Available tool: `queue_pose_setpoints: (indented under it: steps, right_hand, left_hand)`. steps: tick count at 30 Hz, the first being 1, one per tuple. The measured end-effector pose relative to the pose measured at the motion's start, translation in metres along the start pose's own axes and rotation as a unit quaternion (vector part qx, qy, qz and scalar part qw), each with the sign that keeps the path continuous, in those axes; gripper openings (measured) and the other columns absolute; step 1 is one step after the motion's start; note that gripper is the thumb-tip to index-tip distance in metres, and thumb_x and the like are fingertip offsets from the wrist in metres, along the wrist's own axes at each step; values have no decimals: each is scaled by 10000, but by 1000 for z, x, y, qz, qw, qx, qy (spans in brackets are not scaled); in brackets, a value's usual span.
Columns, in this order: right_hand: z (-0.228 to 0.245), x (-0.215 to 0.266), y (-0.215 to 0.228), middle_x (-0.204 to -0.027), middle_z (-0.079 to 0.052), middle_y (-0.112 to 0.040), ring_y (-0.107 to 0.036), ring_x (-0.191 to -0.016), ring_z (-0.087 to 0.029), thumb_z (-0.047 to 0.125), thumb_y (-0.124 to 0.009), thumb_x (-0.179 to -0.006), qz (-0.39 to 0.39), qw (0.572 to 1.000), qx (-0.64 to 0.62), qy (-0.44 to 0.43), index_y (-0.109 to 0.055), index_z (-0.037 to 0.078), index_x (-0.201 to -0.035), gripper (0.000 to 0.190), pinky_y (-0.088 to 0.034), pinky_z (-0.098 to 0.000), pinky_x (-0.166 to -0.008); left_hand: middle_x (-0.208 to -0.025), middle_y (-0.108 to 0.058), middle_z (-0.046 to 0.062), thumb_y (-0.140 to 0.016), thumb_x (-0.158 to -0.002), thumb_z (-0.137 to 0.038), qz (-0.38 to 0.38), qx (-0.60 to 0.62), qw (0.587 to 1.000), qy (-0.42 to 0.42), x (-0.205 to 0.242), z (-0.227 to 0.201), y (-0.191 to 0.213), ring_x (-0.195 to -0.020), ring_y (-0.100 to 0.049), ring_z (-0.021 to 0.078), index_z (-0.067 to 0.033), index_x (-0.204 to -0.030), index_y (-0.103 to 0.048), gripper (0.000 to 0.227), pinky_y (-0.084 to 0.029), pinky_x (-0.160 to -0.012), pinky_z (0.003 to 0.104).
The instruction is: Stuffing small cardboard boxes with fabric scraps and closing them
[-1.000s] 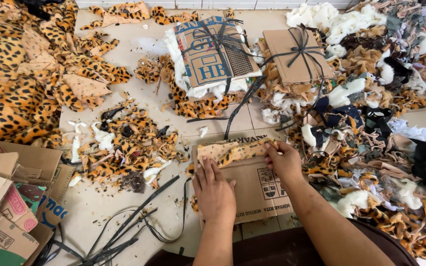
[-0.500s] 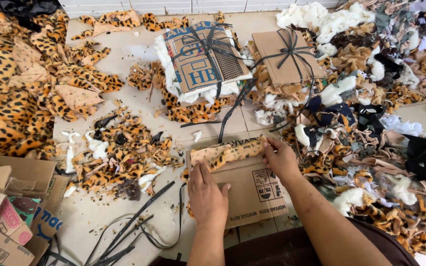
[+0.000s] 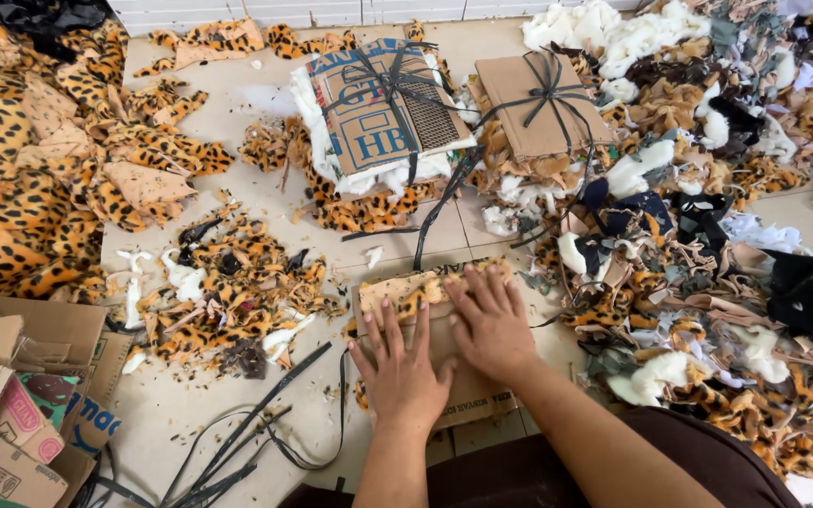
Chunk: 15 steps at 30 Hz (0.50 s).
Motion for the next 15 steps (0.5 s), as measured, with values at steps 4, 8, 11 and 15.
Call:
queue_pose_setpoints:
  steps: [4,8,11,15]
  right_hand:
    - [-8,-13,-41,-1722,-20,-59,3,-1573,-304,519,-248,-1028,-142,989,-24,28,-111,339,-1642,654,-8,-517,-1231]
    - [-9,-12,-37,-1719,31,-90,-48,-1570,-282,526,-256,-1027,-148,989,-12,15,-128,363,-1636,644,-46,-515,-1219]
    - [-7,-8,-33,-1690,57,-217,-200,-1526,-295,526,-300,-1021,-200,979,-9,30,-232,374,-1614,616,-146,-523,-1163]
    - [-7,-6,-30,-1656,71,-338,-337,-1474,-299,522,-363,-1004,-211,977,-23,28,-302,360,-1599,620,-247,-534,-1058]
  left_hand:
    - [-1671,385,87,-477,-979,-678,10,-23,1000,-5,-3,4,-14,-1531,348,353,-374,-1654,122,952,147,-1233,589]
    - [-1692,304,119,-610,-944,-630,-41,2,999,-22,-9,4,-13,-1539,294,380,-367,-1644,27,983,114,-1217,634]
    - [-1697,229,173,-727,-901,-593,-78,6,996,-33,-13,3,-13,-1546,232,400,-335,-1624,-67,1012,81,-1206,663]
    - [-1702,238,179,-701,-948,-583,-52,-6,998,-21,-5,-1,-5,-1551,213,430,-338,-1645,115,1101,43,-1197,693]
Point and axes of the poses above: each hand's wrist, its own x-axis away from the middle knuckle, its own y-axis out of the back of the hand, z = x × y, the point moved 8 cm from there along -x, towards the middle knuckle
